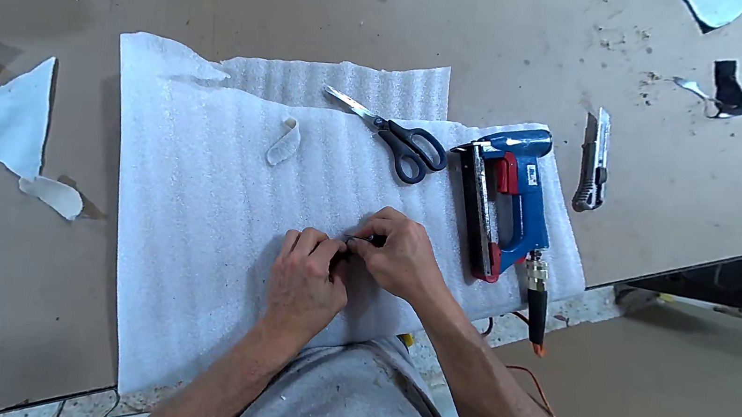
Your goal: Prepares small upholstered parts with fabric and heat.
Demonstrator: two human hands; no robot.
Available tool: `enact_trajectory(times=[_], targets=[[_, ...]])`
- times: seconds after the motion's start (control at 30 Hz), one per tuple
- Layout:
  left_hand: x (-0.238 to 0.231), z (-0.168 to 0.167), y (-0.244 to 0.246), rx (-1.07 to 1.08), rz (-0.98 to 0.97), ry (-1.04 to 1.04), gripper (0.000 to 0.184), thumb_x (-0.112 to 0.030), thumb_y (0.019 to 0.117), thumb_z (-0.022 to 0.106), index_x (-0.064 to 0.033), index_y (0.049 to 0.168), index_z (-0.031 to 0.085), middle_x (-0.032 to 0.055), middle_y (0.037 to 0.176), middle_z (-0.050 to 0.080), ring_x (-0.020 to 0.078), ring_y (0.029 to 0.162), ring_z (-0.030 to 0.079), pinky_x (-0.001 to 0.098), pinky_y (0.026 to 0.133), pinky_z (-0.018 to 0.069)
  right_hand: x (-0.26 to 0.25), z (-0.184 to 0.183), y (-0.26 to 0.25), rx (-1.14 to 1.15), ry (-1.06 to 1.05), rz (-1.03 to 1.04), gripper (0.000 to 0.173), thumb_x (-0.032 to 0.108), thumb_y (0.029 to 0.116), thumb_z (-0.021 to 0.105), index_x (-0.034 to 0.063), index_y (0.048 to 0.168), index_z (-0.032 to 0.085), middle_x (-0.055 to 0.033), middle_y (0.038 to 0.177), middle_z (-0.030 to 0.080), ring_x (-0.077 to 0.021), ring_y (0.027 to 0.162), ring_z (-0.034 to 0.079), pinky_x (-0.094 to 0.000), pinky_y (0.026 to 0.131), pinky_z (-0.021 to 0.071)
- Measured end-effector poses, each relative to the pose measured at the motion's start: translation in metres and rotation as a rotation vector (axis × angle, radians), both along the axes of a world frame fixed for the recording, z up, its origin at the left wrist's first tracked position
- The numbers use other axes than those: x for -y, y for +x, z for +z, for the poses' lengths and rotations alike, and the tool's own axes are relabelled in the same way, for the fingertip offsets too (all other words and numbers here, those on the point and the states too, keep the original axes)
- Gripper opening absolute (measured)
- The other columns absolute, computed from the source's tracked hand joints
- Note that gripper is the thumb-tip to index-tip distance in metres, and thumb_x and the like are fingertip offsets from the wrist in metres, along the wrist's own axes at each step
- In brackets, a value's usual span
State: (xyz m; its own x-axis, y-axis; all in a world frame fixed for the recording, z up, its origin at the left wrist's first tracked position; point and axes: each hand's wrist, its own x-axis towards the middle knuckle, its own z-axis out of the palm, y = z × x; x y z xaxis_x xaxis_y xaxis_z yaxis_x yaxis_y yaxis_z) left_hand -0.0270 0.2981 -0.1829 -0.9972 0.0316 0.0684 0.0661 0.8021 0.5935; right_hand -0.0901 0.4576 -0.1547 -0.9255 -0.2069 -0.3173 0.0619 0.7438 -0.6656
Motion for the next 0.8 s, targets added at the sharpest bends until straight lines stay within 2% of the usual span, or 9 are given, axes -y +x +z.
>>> enact_trajectory(times=[0.07,0.13,0.23,0.3,0.47,0.57,0.67,0.73,0.8], targets=[[-0.001,0.003,-0.002,0.072,-0.014,-0.002,0.016,-0.024,0.0826,0.073,-0.0168,0.096,0.078,0.0020,0.093,0.066,0.0226,0.089,0.061,0.0389,0.073,0.0523,-0.022,0.013,0.005,-0.034,-0.004,-0.021,0.021,0.016,0.0908,0.074,0.0139,0.112,0.076,-0.0042,0.115,0.068,-0.0147,0.089,0.070,-0.0385,0.077,0.0624],[0.000,0.005,-0.008,0.121,-0.025,-0.011,0.014,-0.025,0.0822,0.074,-0.0190,0.094,0.079,0.0007,0.092,0.065,0.0219,0.089,0.061,0.0389,0.074,0.0514,-0.059,0.033,0.006,-0.202,0.192,-0.143,0.036,0.025,0.0950,0.069,0.0113,0.128,0.069,-0.0128,0.127,0.064,-0.0247,0.100,0.070,-0.0470,0.082,0.0619],[0.001,0.005,-0.007,0.129,-0.027,-0.008,0.014,-0.026,0.0830,0.072,-0.0198,0.094,0.079,0.0007,0.091,0.064,0.0217,0.089,0.060,0.0382,0.073,0.0504,-0.106,0.038,0.000,-0.302,0.498,-0.362,0.060,0.038,0.0922,0.067,0.0085,0.144,0.057,-0.0274,0.141,0.052,-0.0473,0.126,0.053,-0.0668,0.095,0.0474],[0.000,0.004,-0.007,0.118,-0.025,-0.016,0.015,-0.028,0.0831,0.070,-0.0206,0.093,0.079,0.0000,0.090,0.063,0.0205,0.088,0.059,0.0369,0.073,0.0492,-0.120,0.028,-0.009,-0.237,0.608,-0.404,0.075,0.049,0.0909,0.065,0.0070,0.150,0.049,-0.0310,0.146,0.046,-0.0539,0.132,0.045,-0.0719,0.098,0.0415],[0.000,0.001,-0.005,0.101,-0.007,-0.044,0.018,-0.031,0.0830,0.067,-0.0214,0.093,0.079,-0.0015,0.088,0.063,0.0192,0.087,0.059,0.0364,0.071,0.0479,-0.106,0.021,-0.029,-0.167,0.605,-0.298,0.077,0.051,0.0893,0.070,0.0049,0.148,0.050,-0.0285,0.126,0.061,-0.0510,0.113,0.059,-0.0705,0.087,0.0471],[-0.001,0.001,-0.004,0.094,0.008,-0.037,0.019,-0.033,0.0847,0.066,-0.0223,0.093,0.079,-0.0027,0.089,0.064,0.0183,0.086,0.059,0.0363,0.072,0.0475,-0.119,0.026,-0.027,-0.226,0.564,-0.428,0.064,0.048,0.0986,0.056,0.0050,0.146,0.053,-0.0307,0.140,0.051,-0.0497,0.124,0.055,-0.0690,0.095,0.0465],[-0.001,0.000,-0.002,0.086,0.036,-0.044,0.019,-0.034,0.0846,0.065,-0.0229,0.092,0.080,-0.0028,0.089,0.065,0.0180,0.087,0.059,0.0365,0.073,0.0472,-0.141,0.018,-0.037,-0.068,0.583,-0.542,0.074,0.035,0.0918,0.066,0.0050,0.154,0.040,-0.0340,0.144,0.046,-0.0555,0.127,0.049,-0.0758,0.095,0.0408],[-0.002,-0.001,-0.002,0.084,0.041,-0.044,0.019,-0.034,0.0835,0.065,-0.0237,0.091,0.079,-0.0036,0.089,0.064,0.0174,0.086,0.059,0.0363,0.073,0.0465,-0.155,0.016,-0.045,0.005,0.592,-0.509,0.070,0.027,0.0889,0.073,0.0020,0.149,0.046,-0.0346,0.134,0.055,-0.0564,0.119,0.055,-0.0778,0.090,0.0421],[-0.002,-0.002,-0.001,0.074,0.048,-0.035,0.018,-0.034,0.0825,0.066,-0.0239,0.090,0.079,-0.0039,0.088,0.064,0.0169,0.085,0.058,0.0363,0.072,0.0458,-0.172,0.021,-0.052,0.041,0.461,-0.529,0.052,0.018,0.0833,0.082,0.0037,0.129,0.063,-0.0265,0.110,0.068,-0.0460,0.097,0.067,-0.0722,0.079,0.0498]])
